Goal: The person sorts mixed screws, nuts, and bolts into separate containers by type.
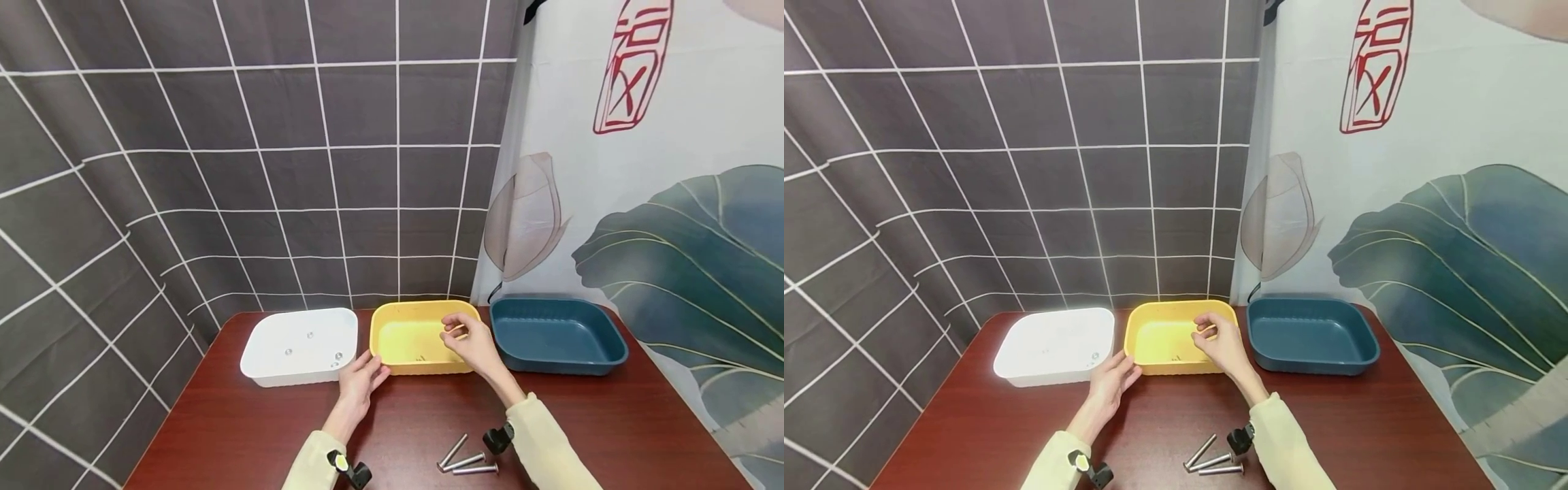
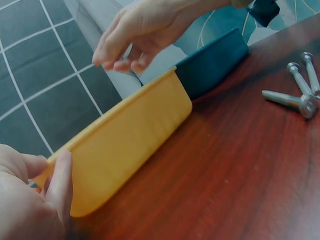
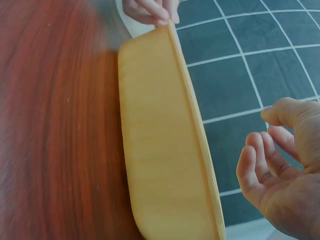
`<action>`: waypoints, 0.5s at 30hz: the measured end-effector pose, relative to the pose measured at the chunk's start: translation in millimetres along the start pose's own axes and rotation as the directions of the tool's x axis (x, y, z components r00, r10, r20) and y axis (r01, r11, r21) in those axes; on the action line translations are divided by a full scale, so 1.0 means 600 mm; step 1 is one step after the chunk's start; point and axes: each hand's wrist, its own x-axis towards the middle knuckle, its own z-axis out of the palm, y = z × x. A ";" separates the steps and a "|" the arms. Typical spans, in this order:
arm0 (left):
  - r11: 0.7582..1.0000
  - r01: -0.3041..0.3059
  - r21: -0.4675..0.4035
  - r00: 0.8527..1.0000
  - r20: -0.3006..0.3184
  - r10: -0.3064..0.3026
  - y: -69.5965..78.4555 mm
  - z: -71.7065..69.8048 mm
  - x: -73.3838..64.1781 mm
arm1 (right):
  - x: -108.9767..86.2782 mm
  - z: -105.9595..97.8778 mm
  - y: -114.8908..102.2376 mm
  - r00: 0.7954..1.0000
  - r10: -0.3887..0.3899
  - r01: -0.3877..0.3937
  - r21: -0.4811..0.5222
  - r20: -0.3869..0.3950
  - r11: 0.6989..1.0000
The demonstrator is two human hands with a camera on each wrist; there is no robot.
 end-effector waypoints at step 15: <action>0.990 0.038 0.135 0.999 0.012 -0.040 0.013 -0.041 -0.065 | -0.085 -0.108 0.020 0.992 0.000 -0.005 -0.033 -0.126 0.999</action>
